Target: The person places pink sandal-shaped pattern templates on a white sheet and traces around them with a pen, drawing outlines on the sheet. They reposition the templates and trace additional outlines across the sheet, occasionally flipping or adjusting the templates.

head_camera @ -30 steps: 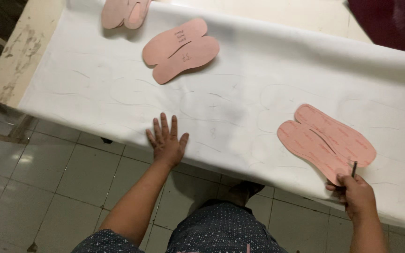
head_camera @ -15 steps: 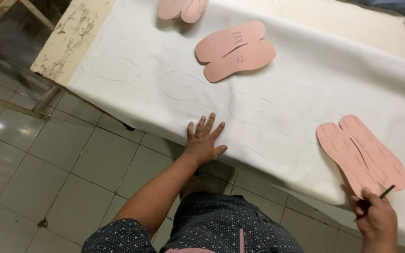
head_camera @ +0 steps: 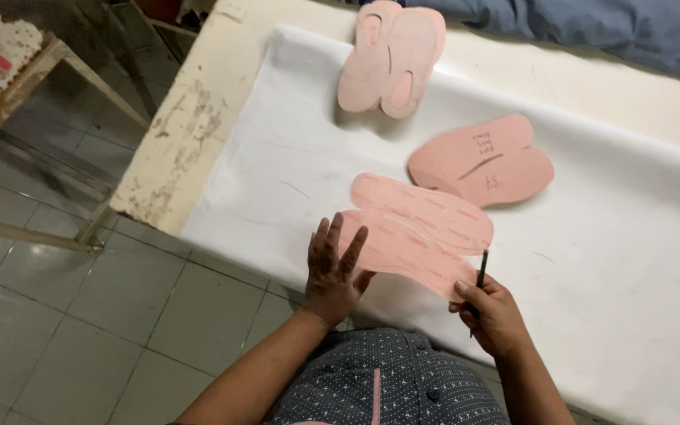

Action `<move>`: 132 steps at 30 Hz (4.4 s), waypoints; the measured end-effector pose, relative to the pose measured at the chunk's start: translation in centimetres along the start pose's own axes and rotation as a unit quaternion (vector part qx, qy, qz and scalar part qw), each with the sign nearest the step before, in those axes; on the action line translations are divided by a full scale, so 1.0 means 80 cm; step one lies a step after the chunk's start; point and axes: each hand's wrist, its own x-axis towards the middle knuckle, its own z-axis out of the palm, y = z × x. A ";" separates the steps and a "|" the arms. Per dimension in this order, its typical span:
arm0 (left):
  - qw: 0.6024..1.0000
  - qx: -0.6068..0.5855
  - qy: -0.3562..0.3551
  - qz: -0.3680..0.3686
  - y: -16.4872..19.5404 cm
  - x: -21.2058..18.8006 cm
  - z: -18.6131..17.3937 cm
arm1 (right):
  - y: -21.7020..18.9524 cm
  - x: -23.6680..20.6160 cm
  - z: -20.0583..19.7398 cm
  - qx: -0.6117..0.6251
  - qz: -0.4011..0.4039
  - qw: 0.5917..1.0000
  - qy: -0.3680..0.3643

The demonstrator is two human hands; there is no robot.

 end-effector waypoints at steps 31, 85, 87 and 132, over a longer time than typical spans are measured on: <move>0.982 -0.041 -0.117 -0.140 -0.273 0.114 -0.116 | -0.312 0.353 0.249 0.139 -0.221 0.960 0.100; 0.933 0.150 -0.319 0.077 -0.305 0.462 0.109 | -0.310 0.335 0.034 -0.500 -0.114 0.831 0.216; 0.934 0.134 -0.327 0.061 -0.305 0.459 0.110 | -0.289 0.309 0.056 -0.572 -0.132 0.798 0.137; 0.987 0.010 -0.152 -0.047 -0.271 0.163 -0.037 | -0.197 0.289 0.266 -0.614 -0.042 0.787 0.046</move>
